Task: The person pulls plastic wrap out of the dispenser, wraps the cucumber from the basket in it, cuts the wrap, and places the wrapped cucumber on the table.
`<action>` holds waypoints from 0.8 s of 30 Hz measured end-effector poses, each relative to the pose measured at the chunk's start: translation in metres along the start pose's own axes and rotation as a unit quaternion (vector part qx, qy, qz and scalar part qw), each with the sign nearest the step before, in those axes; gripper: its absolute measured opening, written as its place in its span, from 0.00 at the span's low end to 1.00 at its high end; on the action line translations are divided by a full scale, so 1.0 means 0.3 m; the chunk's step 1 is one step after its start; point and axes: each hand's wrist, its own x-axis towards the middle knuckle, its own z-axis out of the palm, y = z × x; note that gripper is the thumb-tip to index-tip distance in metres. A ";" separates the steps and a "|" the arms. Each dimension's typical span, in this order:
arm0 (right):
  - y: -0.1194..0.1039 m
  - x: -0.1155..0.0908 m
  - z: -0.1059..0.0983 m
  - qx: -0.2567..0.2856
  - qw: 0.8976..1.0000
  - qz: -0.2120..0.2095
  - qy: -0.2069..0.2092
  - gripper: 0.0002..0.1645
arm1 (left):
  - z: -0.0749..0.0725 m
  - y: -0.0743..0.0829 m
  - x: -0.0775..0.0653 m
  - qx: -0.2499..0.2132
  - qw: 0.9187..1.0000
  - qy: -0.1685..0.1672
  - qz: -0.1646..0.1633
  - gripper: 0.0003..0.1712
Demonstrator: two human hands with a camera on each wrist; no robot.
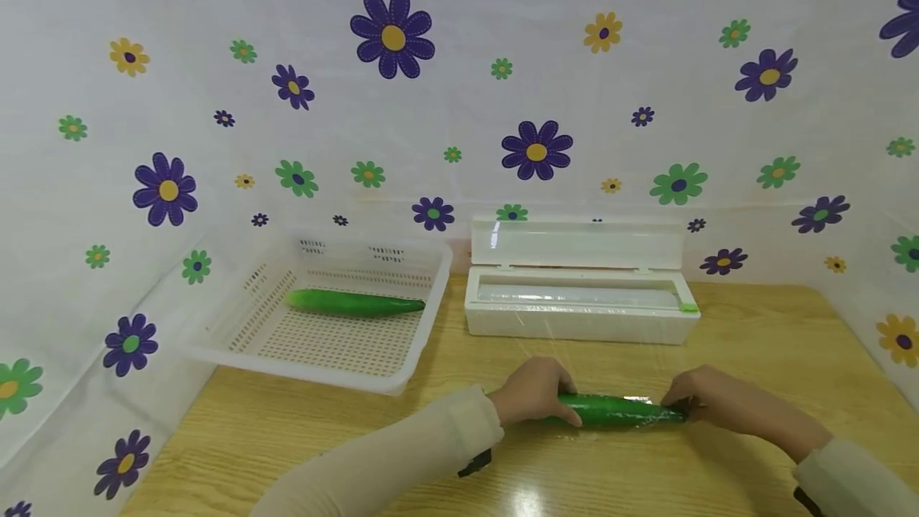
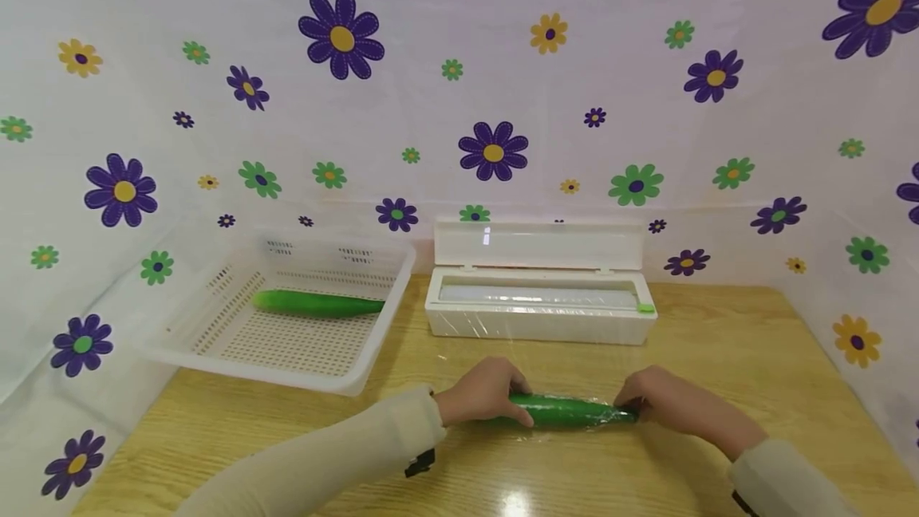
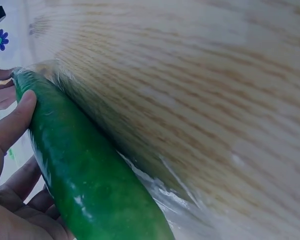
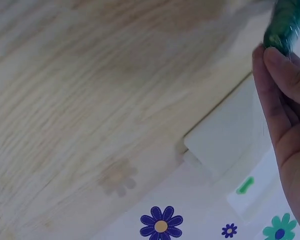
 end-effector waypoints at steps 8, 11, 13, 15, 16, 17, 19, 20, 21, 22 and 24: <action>0.026 -0.008 -0.025 0.078 0.996 0.034 0.005 0.09 | -0.002 0.003 -0.002 0.004 1.000 0.000 0.000 0.23; 0.031 -0.009 -0.019 0.087 0.995 0.030 0.022 0.10 | 0.001 0.001 -0.004 0.001 1.000 0.002 -0.001 0.23; 0.033 -0.013 -0.011 0.086 0.995 0.023 0.035 0.11 | 0.004 0.001 -0.004 -0.001 1.000 0.002 -0.002 0.23; 0.033 -0.018 0.001 0.067 0.996 0.010 0.056 0.12 | 0.006 0.000 -0.004 -0.004 1.000 0.000 -0.005 0.23; 0.032 -0.020 0.008 0.055 0.996 0.002 0.067 0.13 | 0.007 -0.001 -0.005 -0.006 1.000 0.000 -0.005 0.23; 0.031 -0.021 0.014 0.042 0.996 -0.007 0.078 0.14 | 0.008 -0.002 -0.004 -0.007 1.000 -0.001 -0.005 0.23; 0.027 -0.024 0.028 0.020 0.994 -0.026 0.100 0.17 | 0.008 -0.003 -0.004 -0.008 1.000 -0.001 -0.006 0.23; 0.024 -0.024 0.036 0.004 0.993 -0.038 0.114 0.18 | 0.008 -0.004 -0.003 -0.009 1.000 -0.001 -0.005 0.23; 0.019 -0.025 0.042 -0.007 0.991 -0.043 0.124 0.18 | 0.008 -0.004 -0.002 -0.009 1.000 -0.001 -0.004 0.23; 0.014 -0.026 0.049 -0.019 0.989 -0.051 0.135 0.18 | 0.008 -0.005 -0.001 -0.010 1.000 0.000 -0.002 0.23; -0.005 -0.030 0.061 -0.045 0.987 -0.049 0.148 0.17 | 0.006 -0.006 0.001 -0.009 1.000 0.000 -0.001 0.23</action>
